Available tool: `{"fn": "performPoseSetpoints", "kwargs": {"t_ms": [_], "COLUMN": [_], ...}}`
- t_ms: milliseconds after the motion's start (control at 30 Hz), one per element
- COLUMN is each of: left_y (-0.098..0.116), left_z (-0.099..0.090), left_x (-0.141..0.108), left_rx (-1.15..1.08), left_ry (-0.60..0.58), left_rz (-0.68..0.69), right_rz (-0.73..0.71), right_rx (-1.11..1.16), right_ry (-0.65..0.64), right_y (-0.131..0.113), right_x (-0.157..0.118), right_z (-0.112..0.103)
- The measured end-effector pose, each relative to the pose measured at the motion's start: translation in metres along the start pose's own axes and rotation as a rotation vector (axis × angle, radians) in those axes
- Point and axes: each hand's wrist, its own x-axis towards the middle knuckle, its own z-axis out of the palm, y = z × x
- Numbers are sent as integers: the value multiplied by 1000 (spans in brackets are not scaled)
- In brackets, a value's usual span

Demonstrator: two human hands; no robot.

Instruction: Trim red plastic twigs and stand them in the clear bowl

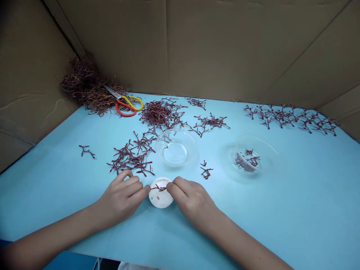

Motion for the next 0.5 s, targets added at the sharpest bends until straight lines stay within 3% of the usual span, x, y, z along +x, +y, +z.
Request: {"fn": "performPoseSetpoints", "kwargs": {"t_ms": [233, 500], "left_y": [0, 1], "left_z": [-1, -3], "left_x": [-1, -1], "left_rx": [-9, 0], "left_ry": [-5, 1], "left_rz": [-7, 37], "right_rz": [-2, -98], "right_rx": [9, -57], "right_ry": [14, 43], "right_y": [1, -2], "right_x": [2, 3], "right_z": [-8, 0]}}
